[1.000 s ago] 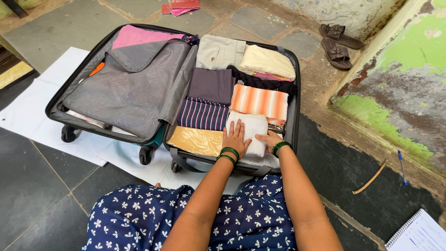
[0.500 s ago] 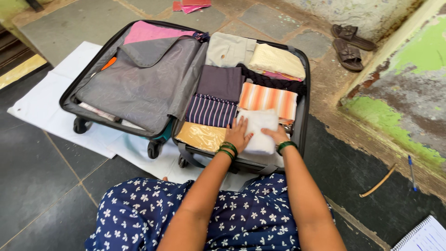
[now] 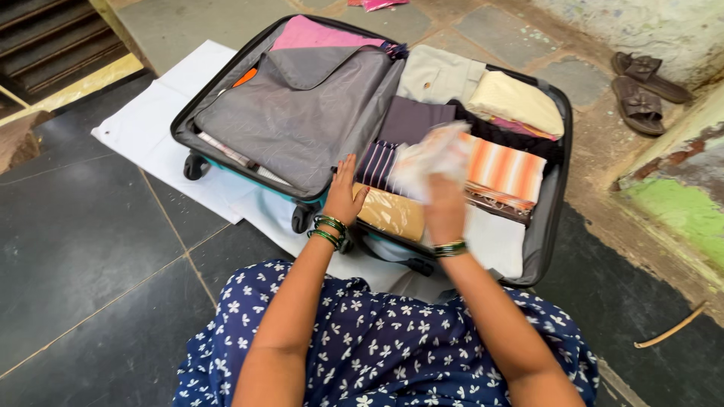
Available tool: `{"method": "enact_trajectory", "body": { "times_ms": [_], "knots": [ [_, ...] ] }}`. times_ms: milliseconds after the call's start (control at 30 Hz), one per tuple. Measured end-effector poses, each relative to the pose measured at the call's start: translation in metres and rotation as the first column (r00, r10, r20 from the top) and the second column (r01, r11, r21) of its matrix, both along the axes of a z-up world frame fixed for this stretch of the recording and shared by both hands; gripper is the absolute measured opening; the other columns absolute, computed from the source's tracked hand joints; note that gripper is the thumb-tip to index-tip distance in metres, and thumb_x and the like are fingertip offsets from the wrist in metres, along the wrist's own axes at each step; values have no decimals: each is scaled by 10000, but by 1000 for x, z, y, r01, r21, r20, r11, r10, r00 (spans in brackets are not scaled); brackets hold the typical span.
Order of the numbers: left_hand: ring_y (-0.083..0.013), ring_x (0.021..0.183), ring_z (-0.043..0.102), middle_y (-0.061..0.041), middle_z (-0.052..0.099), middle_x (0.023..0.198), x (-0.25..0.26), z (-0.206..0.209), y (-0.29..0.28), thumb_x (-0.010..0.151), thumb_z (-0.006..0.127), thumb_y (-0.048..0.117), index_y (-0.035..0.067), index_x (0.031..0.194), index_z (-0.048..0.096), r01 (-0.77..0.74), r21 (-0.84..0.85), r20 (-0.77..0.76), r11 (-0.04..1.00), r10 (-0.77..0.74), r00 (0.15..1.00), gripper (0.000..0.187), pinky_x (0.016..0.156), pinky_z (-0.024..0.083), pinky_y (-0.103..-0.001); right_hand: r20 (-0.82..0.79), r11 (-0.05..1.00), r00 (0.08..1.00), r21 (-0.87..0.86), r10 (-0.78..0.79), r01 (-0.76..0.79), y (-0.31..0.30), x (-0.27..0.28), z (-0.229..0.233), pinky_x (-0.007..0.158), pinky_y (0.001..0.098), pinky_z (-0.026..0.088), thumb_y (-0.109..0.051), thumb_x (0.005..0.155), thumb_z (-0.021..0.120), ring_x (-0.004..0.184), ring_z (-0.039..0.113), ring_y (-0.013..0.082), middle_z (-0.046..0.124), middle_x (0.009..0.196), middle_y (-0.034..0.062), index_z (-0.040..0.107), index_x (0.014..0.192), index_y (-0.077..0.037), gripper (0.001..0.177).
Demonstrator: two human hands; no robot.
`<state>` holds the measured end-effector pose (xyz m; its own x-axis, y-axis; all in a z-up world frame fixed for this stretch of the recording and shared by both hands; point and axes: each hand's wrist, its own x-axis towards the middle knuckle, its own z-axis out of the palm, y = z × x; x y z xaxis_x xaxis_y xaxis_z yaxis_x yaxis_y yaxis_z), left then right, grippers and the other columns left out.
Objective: The person is packing a suitcase with various folded clothes. They methodically place items such as a cream-colored cloth, a pink and yellow patterned cloth, a dark braided item, and striped fabrics into the suitcase, arranging them neatly.
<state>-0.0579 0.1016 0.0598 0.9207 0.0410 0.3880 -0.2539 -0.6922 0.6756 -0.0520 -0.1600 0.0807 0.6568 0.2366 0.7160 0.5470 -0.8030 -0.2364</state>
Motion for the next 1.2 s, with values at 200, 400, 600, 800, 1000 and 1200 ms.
{"method": "enact_trajectory", "body": {
  "times_ms": [200, 400, 600, 800, 1000, 1200],
  "knots": [
    [-474, 1518, 276, -211, 343, 1641, -13, -21, 11, 932, 581, 66, 37, 1584, 308, -7, 12, 33, 1000, 6, 999, 707, 1223, 259, -562, -279, 961, 952, -202, 127, -187, 89, -32, -26, 840, 492, 499, -238, 807, 716, 1047, 636, 313, 701, 1209, 109, 689, 1213, -133, 420],
    [-418, 1510, 298, -135, 408, 1596, -8, -26, -14, 959, 587, 204, 104, 1486, 485, 171, 337, -15, 926, -176, 984, 546, 1216, 252, -564, -565, 939, 762, 74, 316, -335, 57, -13, -38, 963, 474, 510, -335, 988, 658, 1023, 630, 291, 749, 1124, 61, 736, 1168, -138, 278],
    [-363, 1452, 377, -64, 473, 1556, -3, -42, -24, 1000, 520, 323, 166, 1415, 583, 203, 414, -165, 887, -145, 975, 449, 1153, 332, -540, -269, 960, 928, -42, 256, -277, 37, -16, -39, 1125, 571, 309, -401, 875, 689, 1427, 380, 432, 495, 1533, 222, 638, 1327, -38, 582],
    [-332, 1397, 476, -113, 500, 1541, -4, -48, -15, 1032, 495, 316, 137, 1398, 609, 142, 124, -221, 982, -113, 969, 423, 1117, 427, -428, -689, 917, 722, -240, 72, -320, 32, -15, -19, 1231, 541, 234, -593, 806, 736, 1535, 276, 293, 391, 1614, 61, 547, 1414, -92, 811],
    [-316, 1437, 466, -140, 516, 1525, -9, -25, -6, 1029, 542, 352, 112, 1402, 621, 200, -37, -169, 979, -204, 964, 450, 1187, 381, -407, -724, 850, 644, -155, 249, -503, 9, -4, -33, 1110, 551, 250, -371, 711, 793, 1455, 285, 357, 383, 1577, 135, 559, 1406, -22, 812],
    [-347, 1433, 381, -97, 562, 1464, -27, 16, -17, 788, 754, 504, 136, 1293, 677, 273, 401, -60, 875, -272, 960, 630, 1156, 242, -569, -645, 842, 681, -106, 346, -528, -7, 8, -31, 1113, 448, 417, -289, 823, 772, 1310, 574, 291, 701, 1325, 48, 784, 988, -77, 269]
  ]
}}
